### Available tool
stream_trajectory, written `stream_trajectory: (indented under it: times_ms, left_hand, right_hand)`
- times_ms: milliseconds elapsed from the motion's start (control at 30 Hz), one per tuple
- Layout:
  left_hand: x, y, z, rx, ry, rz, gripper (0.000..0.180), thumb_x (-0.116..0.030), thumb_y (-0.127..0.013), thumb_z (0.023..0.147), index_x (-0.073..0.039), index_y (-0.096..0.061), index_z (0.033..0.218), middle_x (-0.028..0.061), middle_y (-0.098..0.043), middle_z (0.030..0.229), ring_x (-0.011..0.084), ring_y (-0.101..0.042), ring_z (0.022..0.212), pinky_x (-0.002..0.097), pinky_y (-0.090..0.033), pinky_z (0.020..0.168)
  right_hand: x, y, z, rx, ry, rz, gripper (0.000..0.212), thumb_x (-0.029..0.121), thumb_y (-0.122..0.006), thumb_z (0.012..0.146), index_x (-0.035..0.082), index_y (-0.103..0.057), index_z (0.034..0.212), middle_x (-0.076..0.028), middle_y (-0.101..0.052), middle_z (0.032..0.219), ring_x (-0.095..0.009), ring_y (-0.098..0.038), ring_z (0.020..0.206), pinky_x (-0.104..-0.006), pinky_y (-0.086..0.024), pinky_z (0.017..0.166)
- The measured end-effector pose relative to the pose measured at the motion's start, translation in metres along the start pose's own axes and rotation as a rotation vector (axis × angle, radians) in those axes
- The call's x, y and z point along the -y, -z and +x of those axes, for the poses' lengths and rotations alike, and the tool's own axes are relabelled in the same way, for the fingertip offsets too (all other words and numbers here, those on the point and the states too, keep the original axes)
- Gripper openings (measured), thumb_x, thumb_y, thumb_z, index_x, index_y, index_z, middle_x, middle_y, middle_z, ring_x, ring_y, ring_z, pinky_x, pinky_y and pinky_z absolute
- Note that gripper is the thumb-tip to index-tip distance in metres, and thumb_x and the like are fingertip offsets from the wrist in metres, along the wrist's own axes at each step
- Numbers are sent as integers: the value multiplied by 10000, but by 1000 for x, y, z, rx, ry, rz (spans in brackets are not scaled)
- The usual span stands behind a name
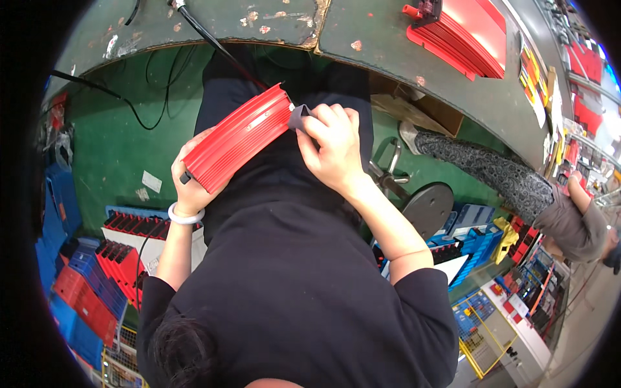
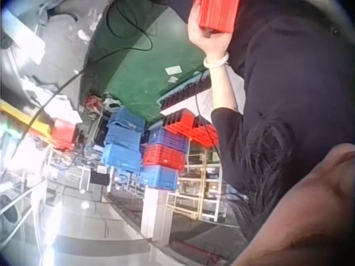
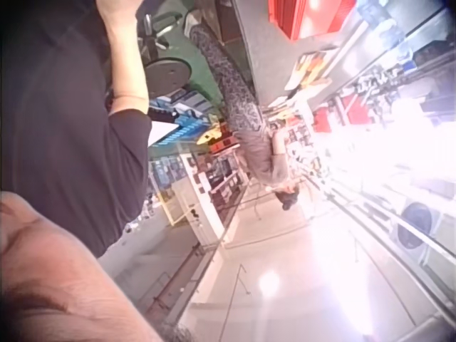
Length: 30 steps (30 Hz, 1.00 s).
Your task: Inspecting, cleaning with a cloth and air duster, and marking red power inverters on an assembly line.
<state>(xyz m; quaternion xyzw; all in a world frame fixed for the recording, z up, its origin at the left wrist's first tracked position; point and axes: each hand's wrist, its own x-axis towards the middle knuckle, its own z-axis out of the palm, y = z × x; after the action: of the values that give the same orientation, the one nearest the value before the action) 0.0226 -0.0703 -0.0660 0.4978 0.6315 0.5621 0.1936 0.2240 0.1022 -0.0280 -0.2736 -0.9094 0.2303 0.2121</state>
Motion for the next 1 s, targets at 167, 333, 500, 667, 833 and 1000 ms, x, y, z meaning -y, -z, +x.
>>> stream_trajectory:
  times_ms: [167, 333, 500, 667, 833, 1000]
  left_hand:
    - [-1, 2, 2, 22, 0, -2, 641, -115, -883, 591, -16, -542, 1125, 201, -658, 1070, 357, -648, 1024, 407, -514, 877]
    - [-1, 0, 3, 10, 26, 14, 583, -122, -876, 581, 9, -575, 1063, 202, -666, 1051, 337, -657, 1009, 387, -515, 868]
    - [-9, 3, 7, -5, 21, 50, 540, -114, -859, 574, 20, -598, 1027, 202, -670, 1042, 318, -665, 995, 368, -513, 857]
    - [-4, -3, 2, -23, -1, 15, 556, -112, -839, 565, 13, -600, 1051, 209, -665, 1067, 327, -659, 1001, 369, -504, 864]
    - [-16, 5, -10, 139, -101, 215, 567, -134, -767, 559, -10, -594, 1085, 179, -653, 1125, 366, -639, 1012, 402, -502, 875]
    - [-29, 6, -6, 267, -168, 338, 449, -102, -722, 574, -20, -622, 1004, 150, -659, 1111, 346, -635, 1029, 396, -514, 838]
  right_hand:
    - [-3, 2, 4, 28, 7, -2, 154, 70, -690, 663, 96, -575, 762, -27, -502, 764, -223, -498, 723, -370, -349, 726]
    - [0, 7, 11, 67, 95, -102, 156, 56, -692, 645, 74, -568, 738, -37, -483, 736, -231, -491, 699, -367, -359, 724]
    - [13, 5, 14, 115, 147, -50, 142, 67, -685, 636, 79, -572, 721, -31, -489, 736, -233, -491, 696, -374, -358, 719]
    - [33, 0, 4, 328, 218, 285, 182, 104, -719, 682, 112, -583, 802, -26, -511, 842, -216, -521, 818, -391, -360, 788]
    - [21, 19, -1, 144, -352, 837, 198, 3, -684, 747, 22, -504, 666, -70, -525, 726, -204, -520, 697, -310, -398, 619]
    - [1, 37, 23, -162, -91, 252, 156, -33, -644, 789, 1, -688, 935, -107, -527, 966, -189, -544, 804, -287, -449, 688]
